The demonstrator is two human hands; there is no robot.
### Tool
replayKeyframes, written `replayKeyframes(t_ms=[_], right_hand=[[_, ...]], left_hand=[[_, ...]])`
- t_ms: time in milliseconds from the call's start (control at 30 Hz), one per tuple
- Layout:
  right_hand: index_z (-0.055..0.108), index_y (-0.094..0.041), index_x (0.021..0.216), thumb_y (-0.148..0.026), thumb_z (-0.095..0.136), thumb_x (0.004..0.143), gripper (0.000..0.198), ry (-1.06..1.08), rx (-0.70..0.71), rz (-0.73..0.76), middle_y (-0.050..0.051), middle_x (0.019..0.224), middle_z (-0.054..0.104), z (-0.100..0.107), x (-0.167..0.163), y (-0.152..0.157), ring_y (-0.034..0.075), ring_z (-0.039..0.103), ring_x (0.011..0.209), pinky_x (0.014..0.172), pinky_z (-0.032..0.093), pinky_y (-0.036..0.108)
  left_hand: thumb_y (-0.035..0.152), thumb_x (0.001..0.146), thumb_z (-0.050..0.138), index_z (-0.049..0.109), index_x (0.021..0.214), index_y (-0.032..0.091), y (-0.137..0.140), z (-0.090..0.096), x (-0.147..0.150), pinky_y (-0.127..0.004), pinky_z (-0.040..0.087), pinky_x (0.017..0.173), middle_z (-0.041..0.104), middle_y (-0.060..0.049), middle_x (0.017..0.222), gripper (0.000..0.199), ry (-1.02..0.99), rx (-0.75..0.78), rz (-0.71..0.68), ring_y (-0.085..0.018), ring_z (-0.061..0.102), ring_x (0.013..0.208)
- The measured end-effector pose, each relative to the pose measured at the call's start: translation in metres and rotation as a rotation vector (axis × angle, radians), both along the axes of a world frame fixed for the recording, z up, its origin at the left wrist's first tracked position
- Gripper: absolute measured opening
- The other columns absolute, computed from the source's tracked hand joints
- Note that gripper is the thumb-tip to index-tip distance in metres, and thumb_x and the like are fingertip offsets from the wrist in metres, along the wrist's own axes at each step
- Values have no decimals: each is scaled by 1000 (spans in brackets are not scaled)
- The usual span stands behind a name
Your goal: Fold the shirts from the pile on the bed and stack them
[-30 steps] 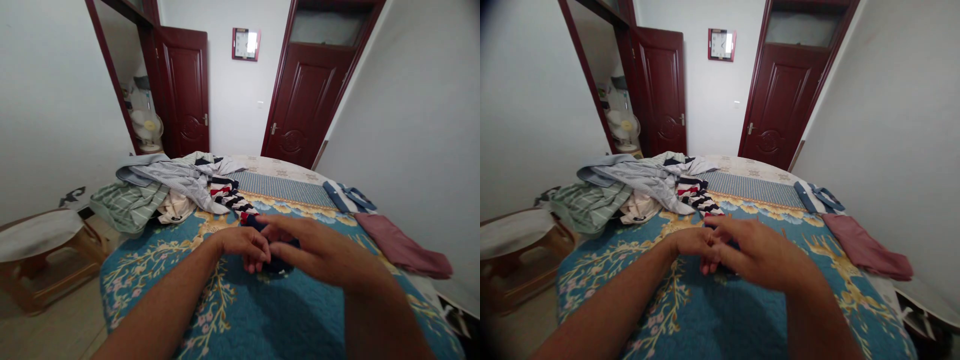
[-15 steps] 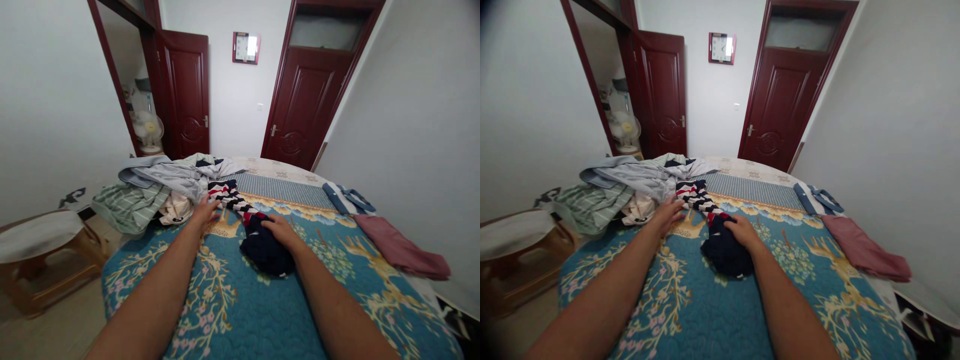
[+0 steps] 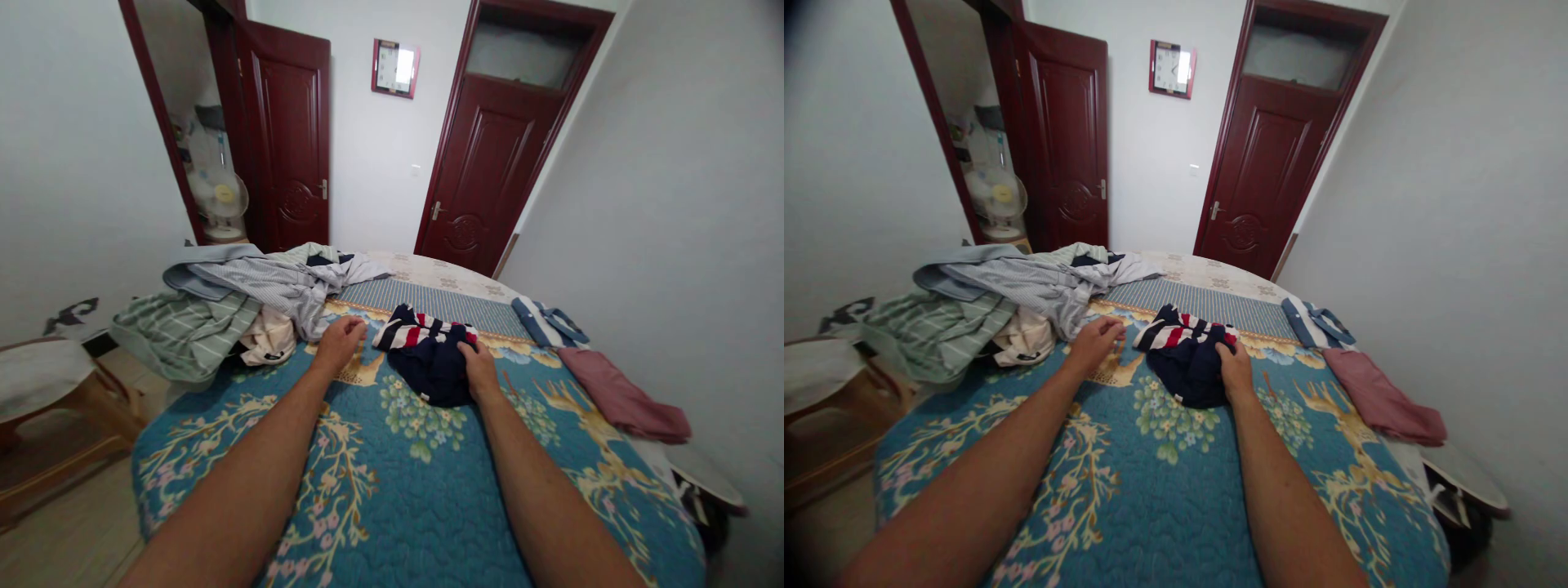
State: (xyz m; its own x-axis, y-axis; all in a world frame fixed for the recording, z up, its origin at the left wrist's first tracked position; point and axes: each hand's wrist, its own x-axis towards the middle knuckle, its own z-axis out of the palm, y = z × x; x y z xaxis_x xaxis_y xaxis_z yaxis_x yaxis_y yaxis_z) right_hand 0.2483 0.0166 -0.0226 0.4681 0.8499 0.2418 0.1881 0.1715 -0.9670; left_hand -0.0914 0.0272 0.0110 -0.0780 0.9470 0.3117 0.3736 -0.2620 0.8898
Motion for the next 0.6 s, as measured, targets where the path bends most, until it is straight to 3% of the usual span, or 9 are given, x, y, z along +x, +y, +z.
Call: replayKeyframes(t_ms=[67,133,233,333,433,600], right_hand=[[75,-20,99,-51,80,72,42,61,6,57,4,89,76,3,-6,-3,24,69,85,74,56,34],[72,-21,100,-54,81,73,44,144,28,132,3,89,75,8,-11,-9,22,68,81,69,56,32],[67,-24,97,-58,82,74,44,287,-15,247,-3,75,67,13,-23,-20,15,59,60,51,49,26],[60,-26,95,-57,85,72,46,425,-96,385,-7,66,60,18,-41,-35,12,53,50,44,46,23],[58,-25,94,-52,89,69,48,461,-125,508,-4,72,66,22,-56,-49,14,64,56,50,53,23],[59,-23,92,-49,88,69,46,442,-107,508,-3,74,68,24,-52,-58,12,64,53,47,48,20]], left_hand=[[47,91,65,73,113,21,-14,0,23,-44,59,97,81,-9,107,36,59,10,-261,-28,76,102],[48,88,73,69,134,22,-30,-1,49,-46,56,107,77,-12,131,53,163,64,-437,-30,73,119],[47,78,85,55,155,22,-51,-8,81,-53,44,122,59,-17,159,86,338,156,-541,-36,57,145],[42,72,90,46,162,18,-60,-14,98,-58,39,125,51,-22,164,103,417,189,-529,-40,50,150],[25,80,76,45,162,18,-58,-12,97,-54,44,121,58,-19,159,88,379,197,-475,-36,58,143],[19,79,57,71,134,15,-52,15,76,-47,55,103,79,-10,120,58,241,30,-535,-30,72,109]])
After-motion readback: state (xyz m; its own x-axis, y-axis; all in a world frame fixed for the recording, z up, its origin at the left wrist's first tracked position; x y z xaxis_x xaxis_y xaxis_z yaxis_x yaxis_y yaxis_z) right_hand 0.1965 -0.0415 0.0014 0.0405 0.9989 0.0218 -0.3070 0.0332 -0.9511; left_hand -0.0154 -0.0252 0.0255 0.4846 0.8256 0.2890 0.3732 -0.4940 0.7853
